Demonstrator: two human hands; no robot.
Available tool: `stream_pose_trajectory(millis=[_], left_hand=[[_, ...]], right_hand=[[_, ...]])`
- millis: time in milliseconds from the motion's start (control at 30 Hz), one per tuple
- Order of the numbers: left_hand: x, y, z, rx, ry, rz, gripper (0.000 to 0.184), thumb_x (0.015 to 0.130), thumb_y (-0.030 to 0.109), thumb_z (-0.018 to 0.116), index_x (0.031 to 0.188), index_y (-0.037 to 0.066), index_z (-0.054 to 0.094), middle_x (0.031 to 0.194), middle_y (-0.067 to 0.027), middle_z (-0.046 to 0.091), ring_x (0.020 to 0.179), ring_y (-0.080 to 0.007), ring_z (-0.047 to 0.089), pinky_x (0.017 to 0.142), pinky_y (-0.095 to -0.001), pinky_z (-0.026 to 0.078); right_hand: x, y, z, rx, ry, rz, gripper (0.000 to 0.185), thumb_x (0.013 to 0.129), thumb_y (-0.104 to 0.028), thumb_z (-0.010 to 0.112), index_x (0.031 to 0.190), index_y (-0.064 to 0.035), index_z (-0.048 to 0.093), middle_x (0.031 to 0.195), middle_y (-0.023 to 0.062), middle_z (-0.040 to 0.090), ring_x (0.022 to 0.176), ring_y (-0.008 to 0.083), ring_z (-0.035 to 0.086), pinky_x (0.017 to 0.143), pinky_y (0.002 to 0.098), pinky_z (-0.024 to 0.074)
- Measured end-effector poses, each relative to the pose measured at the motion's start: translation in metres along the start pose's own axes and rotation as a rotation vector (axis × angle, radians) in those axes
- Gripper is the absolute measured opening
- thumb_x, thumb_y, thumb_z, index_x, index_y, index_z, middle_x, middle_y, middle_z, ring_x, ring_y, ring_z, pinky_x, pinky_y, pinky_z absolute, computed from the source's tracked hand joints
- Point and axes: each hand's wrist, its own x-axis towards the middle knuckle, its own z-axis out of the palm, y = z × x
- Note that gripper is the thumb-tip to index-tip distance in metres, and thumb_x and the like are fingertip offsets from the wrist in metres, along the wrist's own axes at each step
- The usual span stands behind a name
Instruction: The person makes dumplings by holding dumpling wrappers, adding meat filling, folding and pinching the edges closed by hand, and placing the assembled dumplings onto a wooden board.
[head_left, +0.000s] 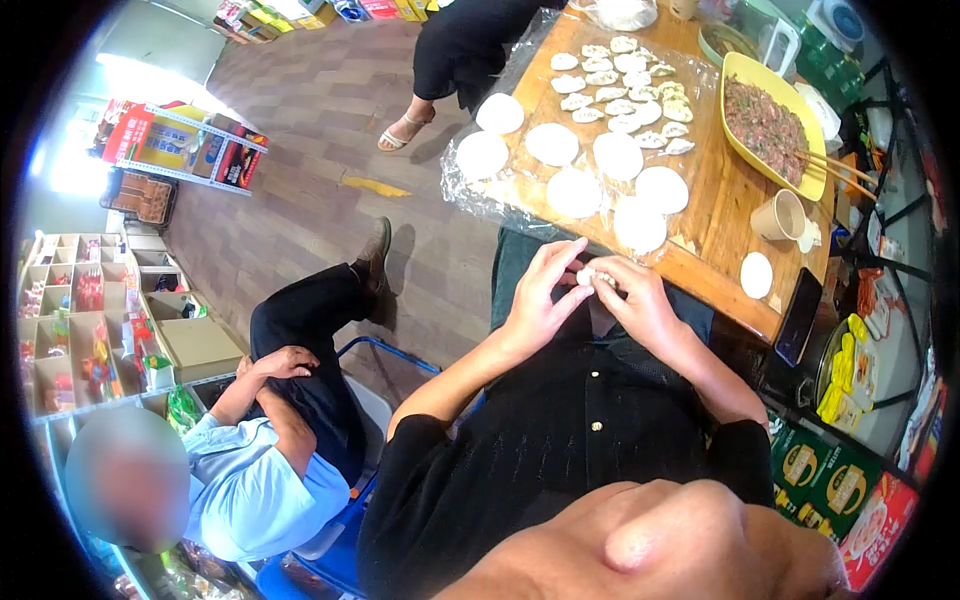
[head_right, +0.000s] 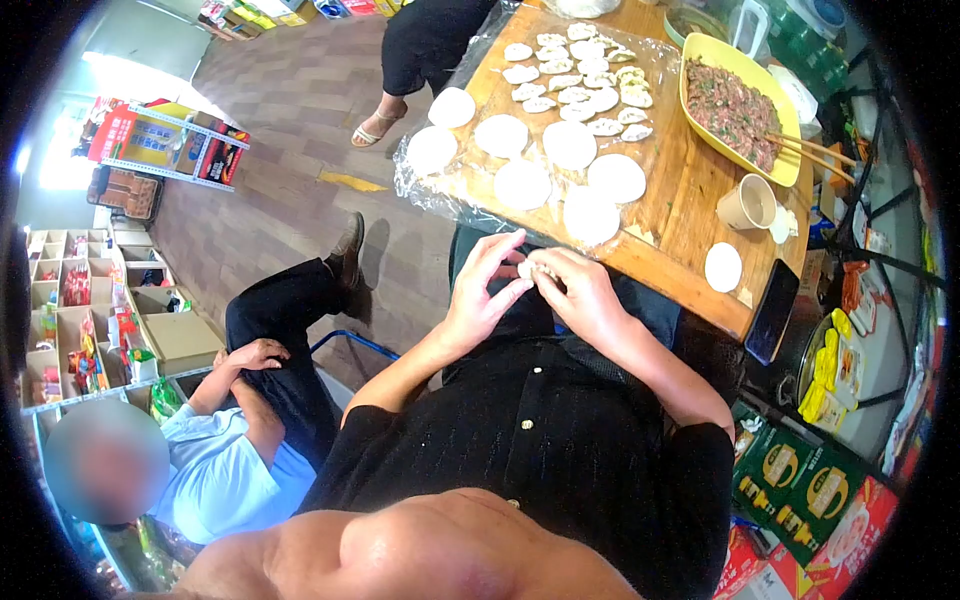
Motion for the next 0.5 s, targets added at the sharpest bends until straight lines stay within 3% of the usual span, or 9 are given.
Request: stream_pose_trajectory(millis=[100, 133, 200, 300, 333, 433, 467, 500], left_hand=[[0.003, -0.004, -0.003, -0.001, -0.108, -0.085, 0.044, 0.083, -0.001, 0.068, 0.125, 0.001, 0.058, 0.111, -0.0139, 0.062, 0.096, -0.0225, 0.064, 0.083, -0.0302, 0.053], [0.005, -0.004, -0.002, 0.042, -0.085, -0.055, 0.041, 0.082, -0.001, 0.069, 0.123, 0.000, 0.060, 0.109, -0.0140, 0.063, 0.096, -0.0227, 0.064, 0.082, -0.0302, 0.053], [0.009, -0.009, -0.003, 0.101, -0.038, 0.036, 0.034, 0.081, -0.002, 0.069, 0.115, 0.000, 0.064, 0.106, -0.0146, 0.064, 0.096, -0.0236, 0.065, 0.082, -0.0305, 0.053], [0.013, -0.001, -0.003, -0.215, 0.018, -0.165, 0.028, 0.084, -0.005, 0.065, 0.112, 0.000, 0.065, 0.110, -0.0098, 0.062, 0.098, -0.0174, 0.062, 0.082, -0.0272, 0.052], [0.013, -0.007, -0.003, -0.314, 0.015, -0.200, 0.027, 0.086, -0.004, 0.064, 0.113, -0.001, 0.064, 0.109, -0.0084, 0.063, 0.099, -0.0154, 0.061, 0.085, -0.0265, 0.051], [0.017, -0.005, -0.001, -0.436, 0.018, -0.285, 0.027, 0.088, -0.004, 0.063, 0.115, -0.002, 0.061, 0.108, -0.0068, 0.063, 0.099, -0.0127, 0.061, 0.087, -0.0253, 0.049], [0.019, -0.002, 0.001, -0.487, 0.016, -0.296, 0.025, 0.087, -0.004, 0.064, 0.112, -0.002, 0.063, 0.108, -0.0067, 0.061, 0.098, -0.0133, 0.062, 0.085, -0.0250, 0.050], [0.021, 0.000, 0.004, -0.538, 0.014, -0.306, 0.023, 0.086, -0.005, 0.064, 0.109, -0.002, 0.064, 0.107, -0.0066, 0.060, 0.097, -0.0138, 0.063, 0.082, -0.0247, 0.052]], right_hand=[[-0.003, 0.003, 0.007, 0.173, 0.050, 0.045, 0.030, 0.089, -0.003, 0.060, 0.119, -0.0013, 0.056, 0.097, 0.0163, 0.067, 0.087, 0.0286, 0.067, 0.074, 0.0341, 0.0525], [-0.003, 0.006, 0.007, 0.145, 0.023, 0.013, 0.044, 0.089, -0.002, 0.059, 0.131, -0.0006, 0.045, 0.101, 0.0180, 0.067, 0.089, 0.0274, 0.068, 0.076, 0.0332, 0.0524], [-0.001, 0.002, 0.002, 0.234, 0.012, 0.071, 0.047, 0.093, -0.003, 0.056, 0.136, 0.0016, 0.038, 0.102, 0.0170, 0.067, 0.091, 0.0220, 0.067, 0.078, 0.0317, 0.0528], [-0.004, -0.005, 0.003, 0.490, 0.097, 0.118, 0.048, 0.096, -0.004, 0.053, 0.139, 0.0027, 0.032, 0.117, 0.0155, 0.060, 0.100, 0.0171, 0.062, 0.083, 0.0291, 0.0522], [-0.004, -0.005, -0.001, 0.593, 0.076, 0.135, 0.052, 0.096, -0.003, 0.054, 0.141, 0.0028, 0.028, 0.127, 0.0159, 0.053, 0.103, 0.0178, 0.060, 0.084, 0.0278, 0.0518], [-0.003, 0.001, -0.001, 0.750, 0.156, 0.151, 0.052, 0.101, -0.023, 0.049, 0.144, -0.0020, 0.028, 0.129, 0.0136, 0.051, 0.114, 0.0203, 0.054, 0.096, 0.0358, 0.0468], [-0.001, 0.002, 0.000, 0.751, 0.157, 0.152, 0.052, 0.101, -0.023, 0.049, 0.144, -0.0020, 0.028, 0.129, 0.0136, 0.051, 0.114, 0.0203, 0.054, 0.096, 0.0358, 0.0468], [0.002, 0.002, 0.003, 0.953, 0.168, 0.269, 0.052, 0.102, -0.032, 0.043, 0.143, -0.0024, 0.031, 0.126, 0.0126, 0.052, 0.115, 0.0205, 0.053, 0.099, 0.0372, 0.0439]])
